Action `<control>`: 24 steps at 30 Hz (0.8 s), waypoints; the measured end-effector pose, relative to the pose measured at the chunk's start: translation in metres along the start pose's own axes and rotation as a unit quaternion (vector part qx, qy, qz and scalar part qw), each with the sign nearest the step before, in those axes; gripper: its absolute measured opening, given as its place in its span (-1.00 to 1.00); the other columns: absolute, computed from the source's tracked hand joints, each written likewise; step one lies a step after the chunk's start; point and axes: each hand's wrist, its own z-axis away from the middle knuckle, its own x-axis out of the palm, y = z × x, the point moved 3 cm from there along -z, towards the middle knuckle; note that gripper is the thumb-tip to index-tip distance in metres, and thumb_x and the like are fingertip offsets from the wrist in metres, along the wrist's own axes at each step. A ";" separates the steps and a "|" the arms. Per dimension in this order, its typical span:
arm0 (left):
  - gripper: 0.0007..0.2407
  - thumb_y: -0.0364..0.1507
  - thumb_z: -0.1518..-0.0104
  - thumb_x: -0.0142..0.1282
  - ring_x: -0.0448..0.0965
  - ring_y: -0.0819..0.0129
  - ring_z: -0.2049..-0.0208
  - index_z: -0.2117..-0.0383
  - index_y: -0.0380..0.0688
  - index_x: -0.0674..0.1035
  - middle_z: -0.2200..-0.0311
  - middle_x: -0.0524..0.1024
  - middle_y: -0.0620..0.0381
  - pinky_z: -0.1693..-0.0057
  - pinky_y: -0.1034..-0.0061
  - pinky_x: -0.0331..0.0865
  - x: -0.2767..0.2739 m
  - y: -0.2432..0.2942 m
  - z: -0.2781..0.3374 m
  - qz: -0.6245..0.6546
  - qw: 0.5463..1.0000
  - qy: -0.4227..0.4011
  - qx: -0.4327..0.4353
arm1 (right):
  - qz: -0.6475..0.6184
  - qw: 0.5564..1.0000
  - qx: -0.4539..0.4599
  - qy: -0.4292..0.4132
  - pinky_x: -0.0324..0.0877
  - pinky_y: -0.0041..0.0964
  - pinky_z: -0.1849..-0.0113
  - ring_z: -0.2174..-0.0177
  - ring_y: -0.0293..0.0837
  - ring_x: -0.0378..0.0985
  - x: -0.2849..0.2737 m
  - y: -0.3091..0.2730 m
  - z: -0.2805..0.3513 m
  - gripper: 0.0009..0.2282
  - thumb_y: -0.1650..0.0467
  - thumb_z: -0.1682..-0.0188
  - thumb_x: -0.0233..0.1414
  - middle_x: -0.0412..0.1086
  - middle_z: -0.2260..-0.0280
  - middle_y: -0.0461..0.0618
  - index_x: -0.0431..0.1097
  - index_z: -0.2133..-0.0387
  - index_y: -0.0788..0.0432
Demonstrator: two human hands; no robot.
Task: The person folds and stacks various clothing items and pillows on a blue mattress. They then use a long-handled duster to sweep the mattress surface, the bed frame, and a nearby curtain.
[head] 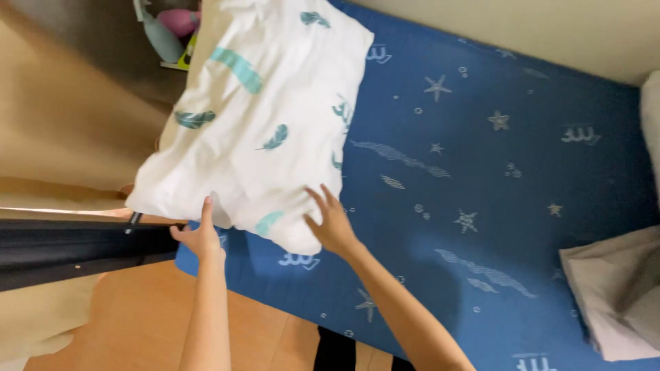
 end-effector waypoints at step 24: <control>-0.52 -0.42 0.47 0.45 0.64 -0.03 0.35 0.27 -0.19 0.64 0.40 0.64 -0.07 0.25 0.09 0.37 0.152 0.057 0.384 -0.089 0.576 -0.606 0.541 | -0.075 0.924 0.353 0.127 0.38 0.00 -0.12 -0.09 0.20 0.47 -0.267 0.080 0.011 0.22 0.15 0.38 0.37 0.25 -0.16 0.44 -0.51 -0.39 0.17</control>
